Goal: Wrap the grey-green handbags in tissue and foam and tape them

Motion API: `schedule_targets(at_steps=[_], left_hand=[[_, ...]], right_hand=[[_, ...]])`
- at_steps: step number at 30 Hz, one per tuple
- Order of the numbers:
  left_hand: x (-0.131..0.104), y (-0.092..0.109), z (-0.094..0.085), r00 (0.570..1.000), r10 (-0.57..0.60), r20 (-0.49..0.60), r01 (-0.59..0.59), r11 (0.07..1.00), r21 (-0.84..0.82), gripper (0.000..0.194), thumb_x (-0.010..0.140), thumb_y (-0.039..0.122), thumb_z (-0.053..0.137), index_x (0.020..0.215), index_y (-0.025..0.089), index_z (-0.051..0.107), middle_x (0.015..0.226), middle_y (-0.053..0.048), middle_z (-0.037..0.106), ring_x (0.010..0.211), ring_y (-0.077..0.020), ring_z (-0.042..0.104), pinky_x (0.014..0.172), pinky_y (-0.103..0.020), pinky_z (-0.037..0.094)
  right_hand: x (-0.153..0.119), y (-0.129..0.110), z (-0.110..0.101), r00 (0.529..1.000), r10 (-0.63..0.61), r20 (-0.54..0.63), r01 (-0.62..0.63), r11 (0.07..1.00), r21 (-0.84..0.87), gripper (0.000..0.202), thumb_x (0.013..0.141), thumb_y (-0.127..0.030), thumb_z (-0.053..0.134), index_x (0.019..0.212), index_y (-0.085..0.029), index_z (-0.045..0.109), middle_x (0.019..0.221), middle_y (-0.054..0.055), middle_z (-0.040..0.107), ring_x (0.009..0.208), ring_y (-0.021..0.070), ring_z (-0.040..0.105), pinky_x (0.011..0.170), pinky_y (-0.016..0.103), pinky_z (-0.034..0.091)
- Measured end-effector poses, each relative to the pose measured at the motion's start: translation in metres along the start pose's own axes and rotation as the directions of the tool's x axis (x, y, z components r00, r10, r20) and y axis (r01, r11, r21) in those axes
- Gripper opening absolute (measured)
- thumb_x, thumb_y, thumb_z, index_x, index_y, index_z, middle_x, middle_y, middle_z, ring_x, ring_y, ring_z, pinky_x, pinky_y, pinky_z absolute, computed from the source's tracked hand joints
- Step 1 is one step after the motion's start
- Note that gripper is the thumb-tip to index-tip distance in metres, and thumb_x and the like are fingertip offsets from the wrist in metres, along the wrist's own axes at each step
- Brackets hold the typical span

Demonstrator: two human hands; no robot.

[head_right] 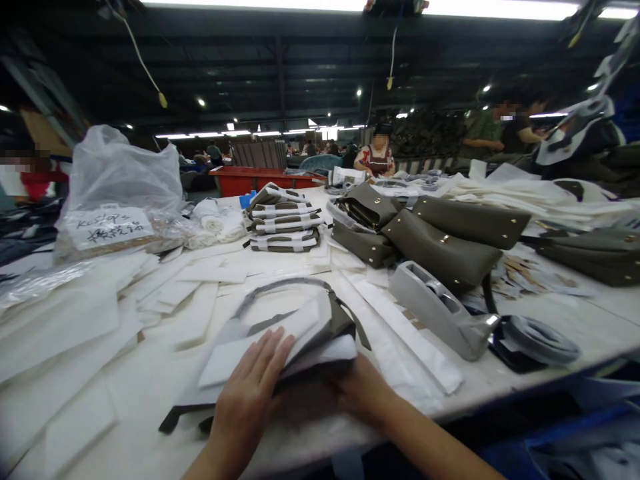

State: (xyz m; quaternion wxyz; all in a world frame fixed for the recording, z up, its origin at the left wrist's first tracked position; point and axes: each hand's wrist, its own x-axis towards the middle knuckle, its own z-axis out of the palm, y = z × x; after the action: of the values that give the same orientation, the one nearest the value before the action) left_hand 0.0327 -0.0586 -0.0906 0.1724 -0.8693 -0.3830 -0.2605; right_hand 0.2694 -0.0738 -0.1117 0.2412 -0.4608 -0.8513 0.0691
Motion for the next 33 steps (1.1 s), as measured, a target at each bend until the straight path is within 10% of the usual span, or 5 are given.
schedule_targets(at_steps=[5,10,16,26,33], left_hand=[[-0.006,0.017,0.023,0.994,0.071,-0.088,-0.065,0.995,0.074,0.054,0.096,0.017,0.049,0.149,0.025,0.04,0.148,-0.01,0.05,0.136,-0.0306,0.047,0.105,-0.047,0.049],[-0.012,0.03,0.033,0.993,0.059,-0.099,-0.048,0.993,0.106,0.049,0.099,0.019,0.044,0.147,0.028,0.043,0.144,-0.01,0.054,0.134,-0.0309,0.05,0.103,-0.048,0.049],[-0.027,0.044,0.018,0.992,0.073,-0.107,-0.056,0.986,0.155,0.047,0.099,0.029,0.047,0.146,0.029,0.045,0.143,-0.008,0.056,0.131,-0.0301,0.052,0.103,-0.045,0.05],[-0.028,0.05,0.018,0.996,0.02,-0.088,-0.009,0.992,0.126,0.048,0.1,0.03,0.047,0.147,0.031,0.043,0.145,-0.007,0.053,0.133,-0.0292,0.051,0.104,-0.045,0.05],[-0.027,0.051,0.014,0.997,0.014,-0.071,-0.006,0.993,0.117,0.051,0.097,0.029,0.053,0.147,0.031,0.043,0.146,-0.008,0.053,0.135,-0.0302,0.048,0.106,-0.047,0.048]], right_hand=[[-0.03,-0.037,-0.053,0.98,-0.133,-0.145,0.149,0.983,0.108,0.017,0.093,-0.021,0.052,0.084,-0.025,0.066,0.064,0.003,0.067,0.057,0.0182,0.063,0.056,0.03,0.049],[0.029,-0.017,-0.087,0.929,0.251,-0.273,-0.204,0.961,0.189,0.02,0.096,-0.034,0.052,0.092,-0.027,0.07,0.093,0.003,0.076,0.086,0.0219,0.071,0.081,0.032,0.054],[0.127,0.038,-0.046,0.825,0.496,0.27,-0.484,0.867,-0.114,0.024,0.092,-0.037,0.06,0.095,-0.017,0.073,0.096,0.01,0.075,0.094,0.026,0.069,0.089,0.037,0.052],[0.167,0.056,-0.009,0.604,0.694,0.391,-0.673,0.707,-0.216,0.028,0.096,-0.036,0.062,0.115,-0.016,0.063,0.116,0.008,0.064,0.099,0.0214,0.064,0.086,0.042,0.055],[0.149,0.064,-0.02,0.665,0.62,0.417,-0.723,0.673,0.152,0.023,0.094,-0.036,0.063,0.1,-0.014,0.065,0.093,0.005,0.069,0.078,0.0162,0.067,0.071,0.032,0.056]])
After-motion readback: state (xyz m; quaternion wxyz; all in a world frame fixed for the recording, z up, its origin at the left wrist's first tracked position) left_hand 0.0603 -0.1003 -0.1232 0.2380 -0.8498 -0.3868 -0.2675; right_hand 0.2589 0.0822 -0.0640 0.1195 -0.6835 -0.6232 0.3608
